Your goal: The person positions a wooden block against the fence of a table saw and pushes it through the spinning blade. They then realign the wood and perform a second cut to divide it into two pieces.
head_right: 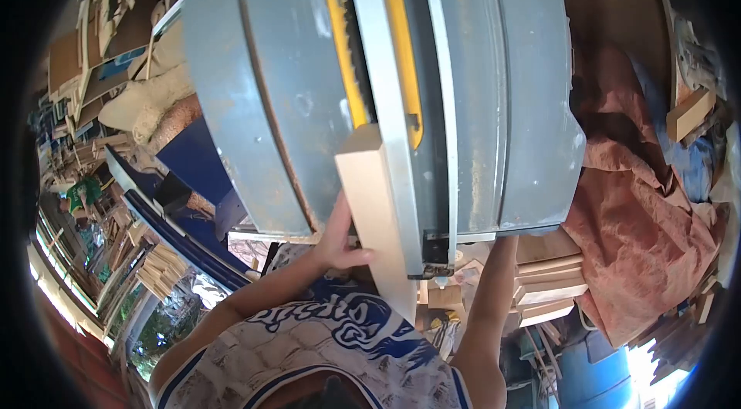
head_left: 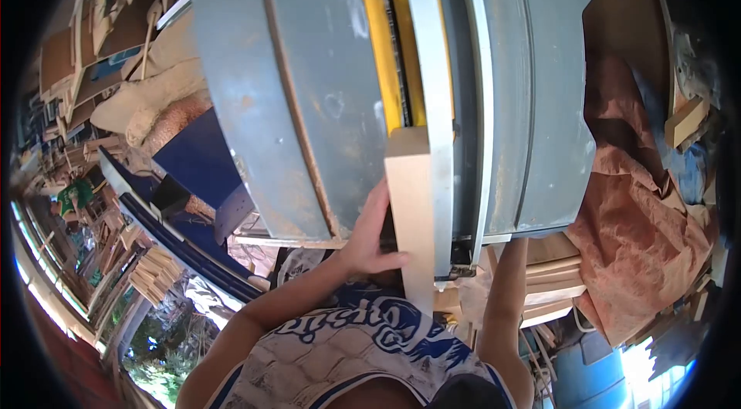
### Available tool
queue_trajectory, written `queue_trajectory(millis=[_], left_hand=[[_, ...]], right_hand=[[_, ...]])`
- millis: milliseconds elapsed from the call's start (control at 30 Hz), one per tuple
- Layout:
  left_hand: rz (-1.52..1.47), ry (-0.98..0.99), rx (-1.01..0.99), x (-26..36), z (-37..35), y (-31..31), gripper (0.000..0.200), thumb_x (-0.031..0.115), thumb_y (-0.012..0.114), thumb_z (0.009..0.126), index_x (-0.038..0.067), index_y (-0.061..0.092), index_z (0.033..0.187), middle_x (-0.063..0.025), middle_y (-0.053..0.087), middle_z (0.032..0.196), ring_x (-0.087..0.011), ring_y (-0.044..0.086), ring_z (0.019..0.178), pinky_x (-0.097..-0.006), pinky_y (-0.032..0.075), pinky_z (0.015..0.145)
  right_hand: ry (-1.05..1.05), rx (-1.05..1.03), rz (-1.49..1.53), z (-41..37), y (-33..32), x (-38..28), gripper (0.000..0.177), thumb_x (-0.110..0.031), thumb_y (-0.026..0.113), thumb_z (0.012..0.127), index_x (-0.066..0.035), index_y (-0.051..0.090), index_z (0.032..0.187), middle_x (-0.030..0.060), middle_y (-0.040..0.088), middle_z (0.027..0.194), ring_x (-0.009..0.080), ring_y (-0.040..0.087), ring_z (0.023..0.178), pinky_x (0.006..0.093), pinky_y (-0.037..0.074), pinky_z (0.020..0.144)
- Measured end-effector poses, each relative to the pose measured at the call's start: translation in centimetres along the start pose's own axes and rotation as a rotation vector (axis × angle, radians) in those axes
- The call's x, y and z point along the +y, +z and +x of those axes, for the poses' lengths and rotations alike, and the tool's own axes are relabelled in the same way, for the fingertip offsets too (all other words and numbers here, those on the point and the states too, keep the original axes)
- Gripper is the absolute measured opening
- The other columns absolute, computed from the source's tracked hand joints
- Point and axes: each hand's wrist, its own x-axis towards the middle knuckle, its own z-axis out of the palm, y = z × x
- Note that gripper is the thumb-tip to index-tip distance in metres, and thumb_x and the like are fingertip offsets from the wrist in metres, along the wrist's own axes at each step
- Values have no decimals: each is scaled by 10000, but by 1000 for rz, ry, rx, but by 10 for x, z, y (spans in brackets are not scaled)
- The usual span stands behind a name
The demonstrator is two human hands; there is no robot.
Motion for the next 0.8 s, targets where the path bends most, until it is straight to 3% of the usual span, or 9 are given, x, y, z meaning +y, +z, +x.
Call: queue_trajectory(millis=[100, 133, 167, 267, 333, 467, 533, 633, 800], left_hand=[[-58, 5, 27, 4, -2, 6, 1268, 653, 721, 880, -79, 82, 1693, -297, 155, 1758, -446, 175, 1628, -523, 155, 1310], [-64, 41, 40, 2, 2, 5, 1268, 653, 721, 880, -79, 82, 1693, -297, 155, 1758, -446, 175, 1628, -523, 155, 1310], [-42, 90, 48, 2, 2, 5, 1249, 622, 726, 893, -79, 73, 1694, -297, 150, 1760, -444, 170, 1630, -521, 156, 1311], [-39, 177, 84, 2, -3, 7, 1221, 564, 737, 910, -82, 60, 1693, -298, 144, 1762, -445, 174, 1628, -518, 165, 1311], [-52, 236, 102, 3, -3, 5, 1211, 537, 744, 914, -85, 55, 1692, -298, 145, 1762, -448, 182, 1623, -517, 173, 1310], [-61, 254, 149, 5, -8, 4, 1225, 508, 771, 892, -66, 49, 1698, -299, 156, 1757, -457, 228, 1599, -511, 207, 1304], [-58, 184, 139, 10, -12, 0, 1227, 513, 782, 880, -53, 67, 1701, -299, 163, 1755, -455, 226, 1599, -506, 223, 1303], [-27, 171, 138, 16, -18, -6, 1182, 519, 744, 918, -81, 79, 1689, -308, 172, 1748, -453, 239, 1596, -511, 207, 1309], [83, 232, 150, 12, -63, -12, 1121, 499, 744, 939, -79, 133, 1681, -324, 207, 1734, -460, 249, 1605, -486, 235, 1310]], right_hand=[[-87, -194, -1031, -57, -106, 63, 324, -254, 502, 1049, -48, 680, 1225, 72, 734, 1036, 188, 724, 951, 338, 602, 761], [110, 42, -758, -96, -92, 83, 252, -287, 528, 1076, -87, 681, 1062, 25, 665, 857, 117, 642, 781, 286, 525, 649], [100, -3, -564, -151, -55, 72, 238, -323, 601, 1069, -104, 690, 1043, 14, 651, 832, 116, 611, 742, 284, 514, 650], [-143, 90, -814, -255, 28, 64, 181, -204, 743, 979, -56, 698, 1073, 33, 692, 909, 139, 645, 796, 301, 535, 697], [-614, 81, -1108, -327, 124, 48, 279, -190, 721, 999, -6, 660, 1198, 98, 687, 1074, 214, 670, 948, 336, 553, 812], [-997, -14, -1448, -388, 247, 55, 531, -151, 766, 928, -1, 595, 1408, 231, 615, 1325, 363, 657, 1142, 452, 556, 927], [-1109, -38, -1599, -390, 269, 67, 610, -141, 772, 910, -19, 568, 1471, 266, 575, 1395, 414, 645, 1185, 491, 551, 956], [-1008, 44, -1563, -379, 261, 95, 638, -136, 768, 911, -46, 552, 1505, 305, 555, 1389, 499, 626, 1190, 519, 540, 976], [-1228, -13, -1527, -394, 248, 102, 614, -38, 799, 870, -69, 619, 1457, 263, 626, 1265, 458, 661, 1011, 485, 557, 870]])
